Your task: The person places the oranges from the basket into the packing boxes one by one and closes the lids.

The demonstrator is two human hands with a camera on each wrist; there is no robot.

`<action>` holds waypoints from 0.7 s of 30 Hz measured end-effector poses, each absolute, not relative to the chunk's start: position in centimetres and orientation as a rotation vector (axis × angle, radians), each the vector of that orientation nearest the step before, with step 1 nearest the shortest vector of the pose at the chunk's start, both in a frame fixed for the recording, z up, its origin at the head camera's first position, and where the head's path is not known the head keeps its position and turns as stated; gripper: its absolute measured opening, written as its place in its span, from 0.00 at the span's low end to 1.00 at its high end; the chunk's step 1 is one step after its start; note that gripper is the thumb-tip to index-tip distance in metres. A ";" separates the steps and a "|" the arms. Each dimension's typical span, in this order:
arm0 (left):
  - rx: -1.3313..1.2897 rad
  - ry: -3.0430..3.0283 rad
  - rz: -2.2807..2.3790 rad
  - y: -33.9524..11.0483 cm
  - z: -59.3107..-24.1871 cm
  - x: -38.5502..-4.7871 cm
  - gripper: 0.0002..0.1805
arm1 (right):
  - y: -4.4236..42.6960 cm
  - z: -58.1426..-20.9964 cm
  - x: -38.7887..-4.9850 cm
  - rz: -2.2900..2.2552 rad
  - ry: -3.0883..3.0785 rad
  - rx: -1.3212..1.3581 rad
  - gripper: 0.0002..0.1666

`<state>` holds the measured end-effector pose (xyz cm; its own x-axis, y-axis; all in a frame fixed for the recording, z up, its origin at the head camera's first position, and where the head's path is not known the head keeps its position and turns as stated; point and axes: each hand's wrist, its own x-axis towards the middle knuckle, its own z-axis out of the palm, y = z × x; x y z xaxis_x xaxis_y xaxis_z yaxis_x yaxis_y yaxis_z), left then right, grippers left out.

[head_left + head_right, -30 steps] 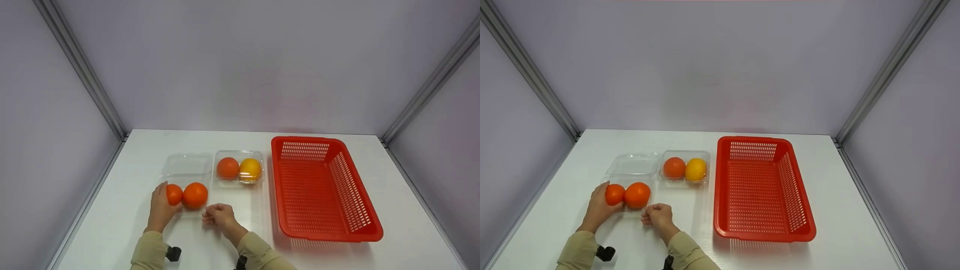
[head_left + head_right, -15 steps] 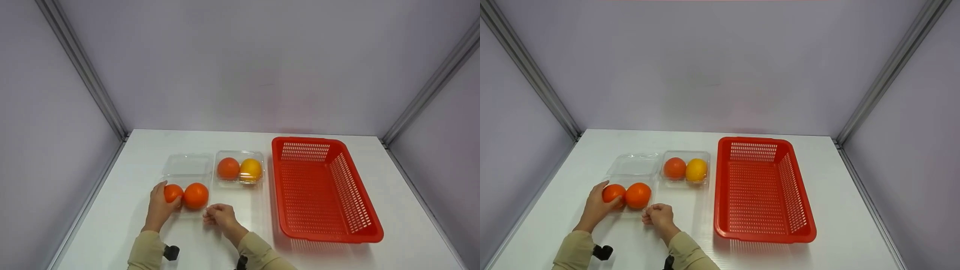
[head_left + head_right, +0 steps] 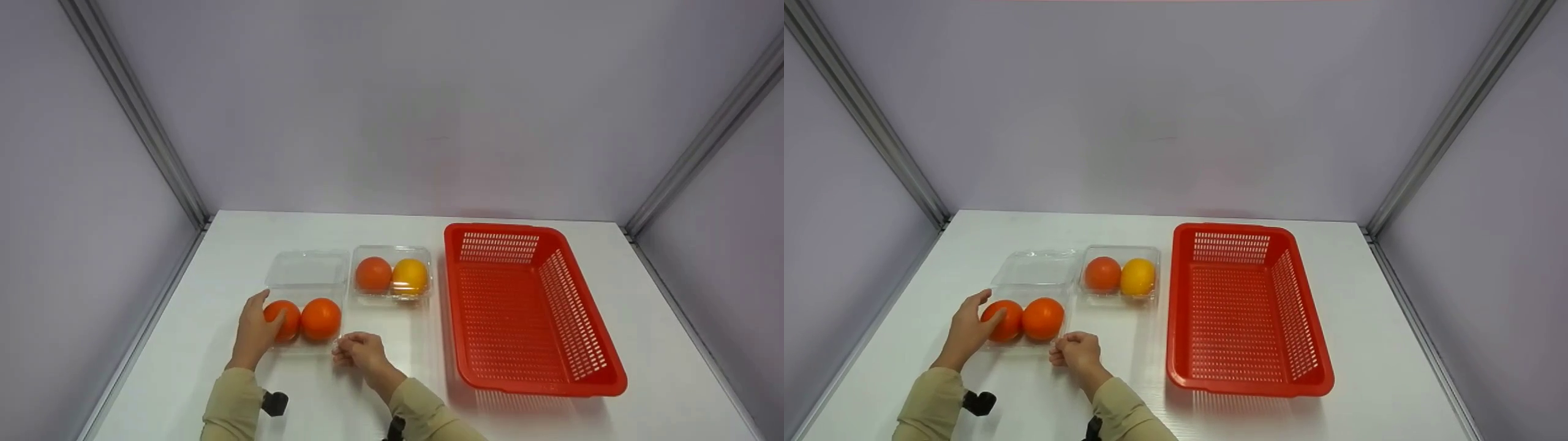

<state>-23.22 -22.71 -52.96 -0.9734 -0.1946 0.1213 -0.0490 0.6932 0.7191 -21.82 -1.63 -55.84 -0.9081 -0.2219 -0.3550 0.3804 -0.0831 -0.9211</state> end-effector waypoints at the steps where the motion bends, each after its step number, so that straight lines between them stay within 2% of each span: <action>1: 0.207 -2.720 -1.155 -22.8 -52.8 -23.4 0.30 | -1.6 -55.8 -21.8 -2.041 1.798 0.173 0.07; 21: 0.329 -2.777 -1.367 -25.1 -50.4 -25.9 0.24 | -1.7 -55.9 -21.8 -2.030 1.807 0.174 0.07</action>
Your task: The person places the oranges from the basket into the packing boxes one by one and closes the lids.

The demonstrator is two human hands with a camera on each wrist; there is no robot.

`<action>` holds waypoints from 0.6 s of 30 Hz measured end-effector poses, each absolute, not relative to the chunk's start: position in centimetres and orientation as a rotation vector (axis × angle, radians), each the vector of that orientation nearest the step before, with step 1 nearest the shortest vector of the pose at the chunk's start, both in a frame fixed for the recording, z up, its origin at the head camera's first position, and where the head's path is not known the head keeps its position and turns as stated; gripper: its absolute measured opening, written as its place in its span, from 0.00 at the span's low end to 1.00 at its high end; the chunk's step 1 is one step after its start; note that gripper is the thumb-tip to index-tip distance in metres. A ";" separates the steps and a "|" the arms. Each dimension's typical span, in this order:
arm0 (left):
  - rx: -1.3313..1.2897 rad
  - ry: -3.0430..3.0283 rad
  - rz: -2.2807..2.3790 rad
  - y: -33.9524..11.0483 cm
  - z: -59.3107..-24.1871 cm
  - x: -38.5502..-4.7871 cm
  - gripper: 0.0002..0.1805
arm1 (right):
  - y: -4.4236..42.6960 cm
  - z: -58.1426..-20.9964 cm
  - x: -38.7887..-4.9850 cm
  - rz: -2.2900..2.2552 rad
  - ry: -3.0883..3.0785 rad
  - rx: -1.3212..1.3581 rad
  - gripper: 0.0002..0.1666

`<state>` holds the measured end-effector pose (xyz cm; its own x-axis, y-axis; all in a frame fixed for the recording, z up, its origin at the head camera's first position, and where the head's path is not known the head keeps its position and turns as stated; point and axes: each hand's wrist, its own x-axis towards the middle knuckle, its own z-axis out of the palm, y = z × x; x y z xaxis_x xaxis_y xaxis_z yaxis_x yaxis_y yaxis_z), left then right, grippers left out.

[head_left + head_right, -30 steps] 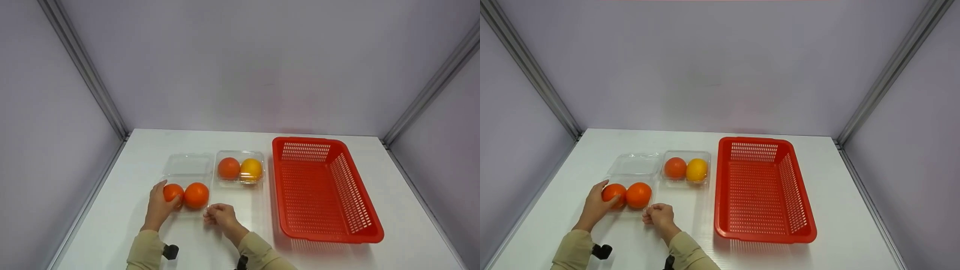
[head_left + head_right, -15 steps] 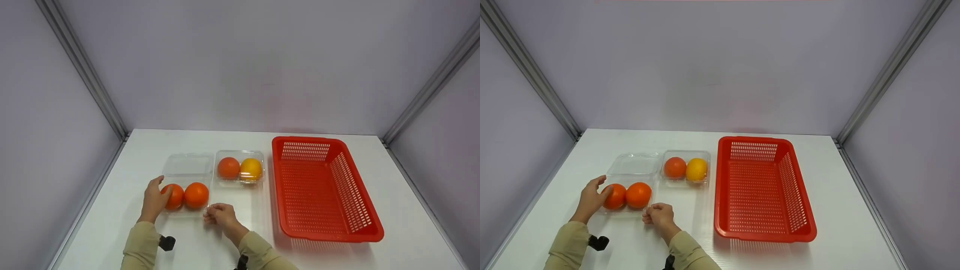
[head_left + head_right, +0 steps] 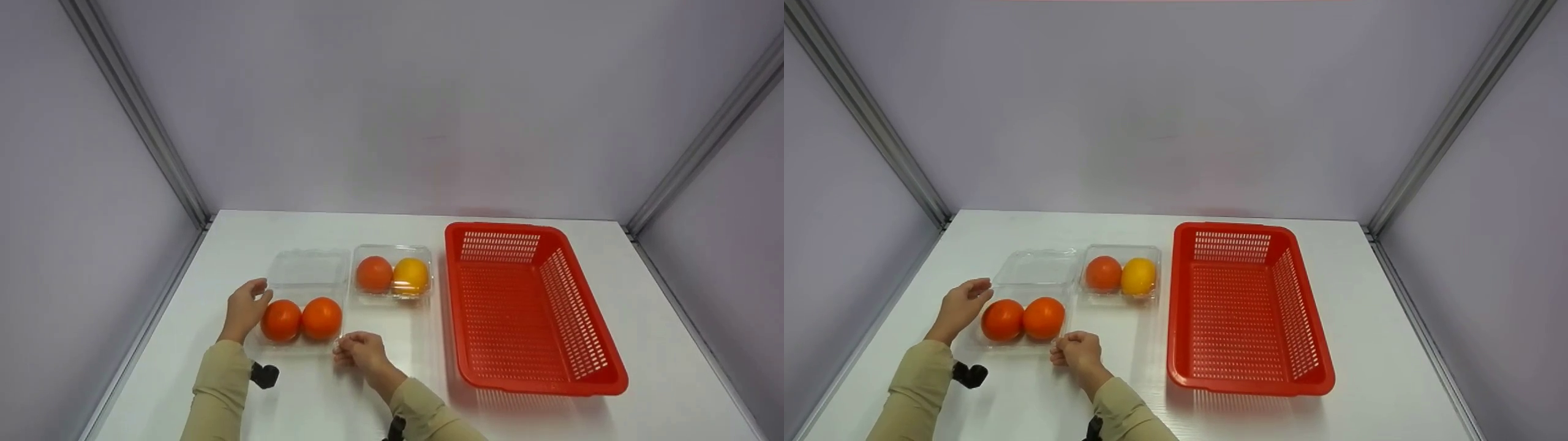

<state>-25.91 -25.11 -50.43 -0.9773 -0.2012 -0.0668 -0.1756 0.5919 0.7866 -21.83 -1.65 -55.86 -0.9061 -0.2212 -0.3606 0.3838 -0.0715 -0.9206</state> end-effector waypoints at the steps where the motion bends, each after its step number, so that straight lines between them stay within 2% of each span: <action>1: 0.323 -2.773 -1.359 -25.2 -50.4 -26.1 0.23 | -1.7 -55.9 -21.8 -2.032 1.809 0.178 0.07; 7: 0.321 -2.748 -1.336 -25.9 -50.4 -27.1 0.22 | -1.8 -56.0 -21.9 -2.034 1.809 0.204 0.08; 18: 0.475 -2.776 -1.486 -26.7 -49.6 -28.9 0.24 | -1.7 -56.1 -21.8 -2.057 1.783 0.191 0.07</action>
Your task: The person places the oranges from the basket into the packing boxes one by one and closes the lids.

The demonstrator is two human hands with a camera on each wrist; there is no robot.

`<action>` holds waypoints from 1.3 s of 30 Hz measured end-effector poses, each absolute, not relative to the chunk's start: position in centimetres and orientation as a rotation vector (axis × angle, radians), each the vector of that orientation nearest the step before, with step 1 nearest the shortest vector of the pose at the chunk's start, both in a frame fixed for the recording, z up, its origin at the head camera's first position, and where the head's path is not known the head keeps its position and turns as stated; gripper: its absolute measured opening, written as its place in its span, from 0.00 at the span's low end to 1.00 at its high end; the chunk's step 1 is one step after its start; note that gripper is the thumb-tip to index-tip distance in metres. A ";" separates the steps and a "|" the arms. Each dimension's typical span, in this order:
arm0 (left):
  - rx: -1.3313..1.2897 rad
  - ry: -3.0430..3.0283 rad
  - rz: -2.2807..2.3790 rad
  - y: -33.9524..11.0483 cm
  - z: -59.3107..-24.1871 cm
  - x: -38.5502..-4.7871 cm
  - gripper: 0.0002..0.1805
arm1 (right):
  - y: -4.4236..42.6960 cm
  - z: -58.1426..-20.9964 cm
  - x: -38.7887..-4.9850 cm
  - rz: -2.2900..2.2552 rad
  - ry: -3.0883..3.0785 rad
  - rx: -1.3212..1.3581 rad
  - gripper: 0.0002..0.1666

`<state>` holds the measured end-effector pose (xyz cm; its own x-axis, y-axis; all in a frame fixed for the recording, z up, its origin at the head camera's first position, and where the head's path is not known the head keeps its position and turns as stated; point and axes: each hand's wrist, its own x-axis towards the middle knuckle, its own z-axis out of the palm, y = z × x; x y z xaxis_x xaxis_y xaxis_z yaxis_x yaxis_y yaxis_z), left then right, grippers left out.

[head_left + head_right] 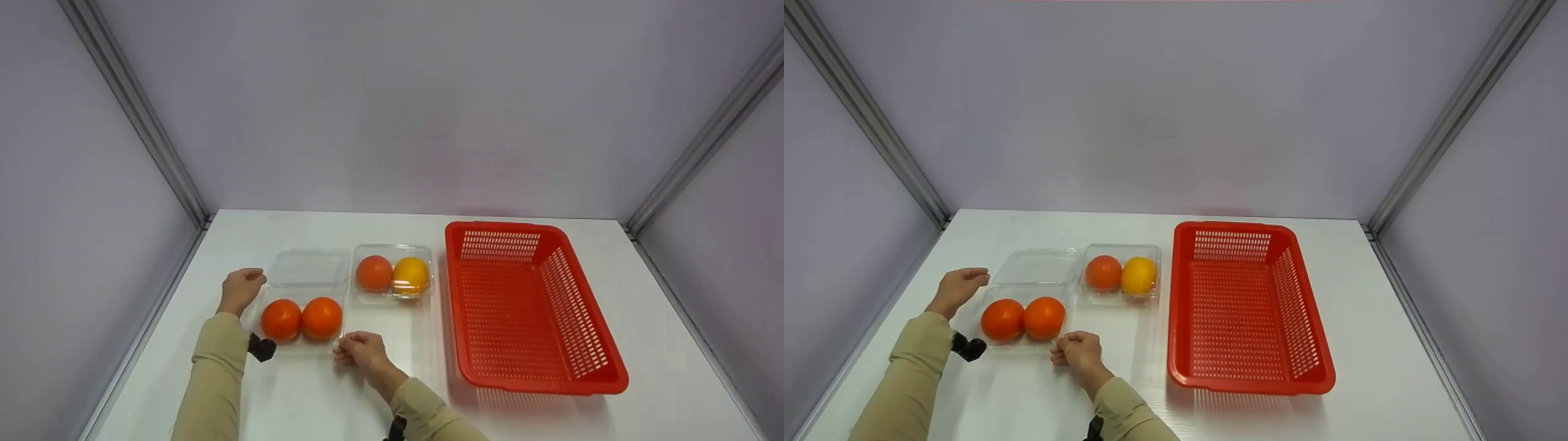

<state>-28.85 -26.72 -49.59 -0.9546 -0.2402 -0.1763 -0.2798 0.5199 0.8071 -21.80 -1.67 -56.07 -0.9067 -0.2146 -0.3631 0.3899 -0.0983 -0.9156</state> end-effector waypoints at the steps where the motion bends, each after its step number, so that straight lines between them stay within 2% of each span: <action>1: -0.478 2.677 1.460 -26.7 -49.6 -29.0 0.24 | -1.7 -56.0 -21.8 -2.059 1.780 0.191 0.07; 11: -0.615 2.618 1.448 -26.5 -50.1 -30.0 0.25 | -1.7 -56.2 -21.9 -2.045 1.775 0.197 0.06; 17: -0.602 2.685 1.389 -26.0 -50.3 -30.0 0.24 | -1.8 -56.3 -21.7 -2.099 1.755 0.163 0.08; 25: -0.613 2.727 1.330 -25.6 -50.7 -30.2 0.24 | -1.3 -52.8 -20.3 -2.109 1.790 0.135 0.08; 39: -0.584 2.794 1.295 -25.6 -50.4 -30.3 0.22 | -1.4 -53.8 -20.8 -2.092 1.806 0.151 0.08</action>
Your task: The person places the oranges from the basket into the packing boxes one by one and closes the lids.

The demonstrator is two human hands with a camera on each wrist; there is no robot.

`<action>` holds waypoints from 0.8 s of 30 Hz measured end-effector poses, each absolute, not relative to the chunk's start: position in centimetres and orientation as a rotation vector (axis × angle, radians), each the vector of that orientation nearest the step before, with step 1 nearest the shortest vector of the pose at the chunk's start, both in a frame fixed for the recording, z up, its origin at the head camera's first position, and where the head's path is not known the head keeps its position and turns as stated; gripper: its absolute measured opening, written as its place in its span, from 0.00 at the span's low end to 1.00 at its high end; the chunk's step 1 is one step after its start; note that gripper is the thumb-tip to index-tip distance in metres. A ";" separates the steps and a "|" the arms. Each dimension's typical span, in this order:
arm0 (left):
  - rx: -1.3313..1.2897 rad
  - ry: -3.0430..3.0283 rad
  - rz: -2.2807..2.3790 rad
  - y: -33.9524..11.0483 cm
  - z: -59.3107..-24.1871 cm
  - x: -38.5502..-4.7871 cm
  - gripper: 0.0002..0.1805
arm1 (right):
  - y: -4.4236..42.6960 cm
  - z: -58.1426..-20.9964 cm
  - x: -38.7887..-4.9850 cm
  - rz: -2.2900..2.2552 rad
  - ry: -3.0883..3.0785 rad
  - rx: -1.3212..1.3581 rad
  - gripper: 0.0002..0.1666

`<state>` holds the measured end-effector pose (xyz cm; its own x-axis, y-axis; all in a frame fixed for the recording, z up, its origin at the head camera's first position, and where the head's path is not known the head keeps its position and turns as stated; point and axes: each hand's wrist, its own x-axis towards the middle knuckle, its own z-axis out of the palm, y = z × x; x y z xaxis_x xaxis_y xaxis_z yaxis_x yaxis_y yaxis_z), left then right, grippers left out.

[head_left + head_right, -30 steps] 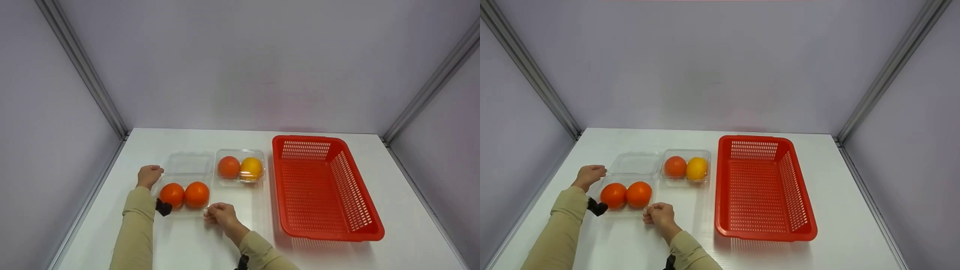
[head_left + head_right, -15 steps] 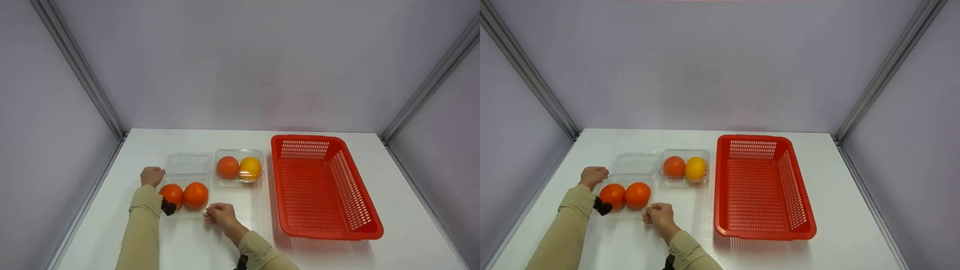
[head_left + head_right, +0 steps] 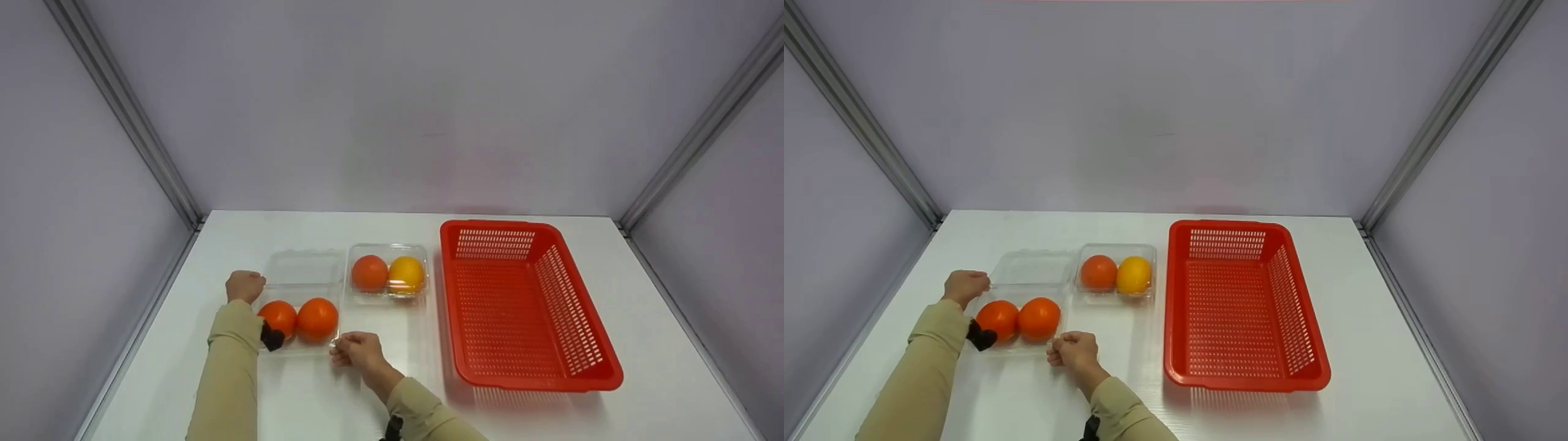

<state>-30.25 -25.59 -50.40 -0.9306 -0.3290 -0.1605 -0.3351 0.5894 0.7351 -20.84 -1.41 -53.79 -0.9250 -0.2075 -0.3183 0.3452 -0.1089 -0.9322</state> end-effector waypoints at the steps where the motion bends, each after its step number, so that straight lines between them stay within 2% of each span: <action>1: -0.587 2.797 1.296 -25.6 -50.4 -30.3 0.22 | -1.5 -54.2 -21.0 -2.090 1.806 0.152 0.08; 8: -0.604 2.805 1.337 -25.7 -50.9 -30.3 0.21 | -1.7 -56.2 -21.8 -2.084 1.817 0.150 0.07; 24: -0.655 2.822 1.410 -25.8 -51.6 -30.4 0.21 | -1.8 -56.1 -21.7 -2.091 1.821 0.145 0.07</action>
<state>-30.44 -25.75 -51.58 -0.9144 -0.3904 -0.1074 -0.3204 0.5354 0.7815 -21.73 -1.82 -56.13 -0.9288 -0.2028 -0.3101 0.3350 -0.1020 -0.9367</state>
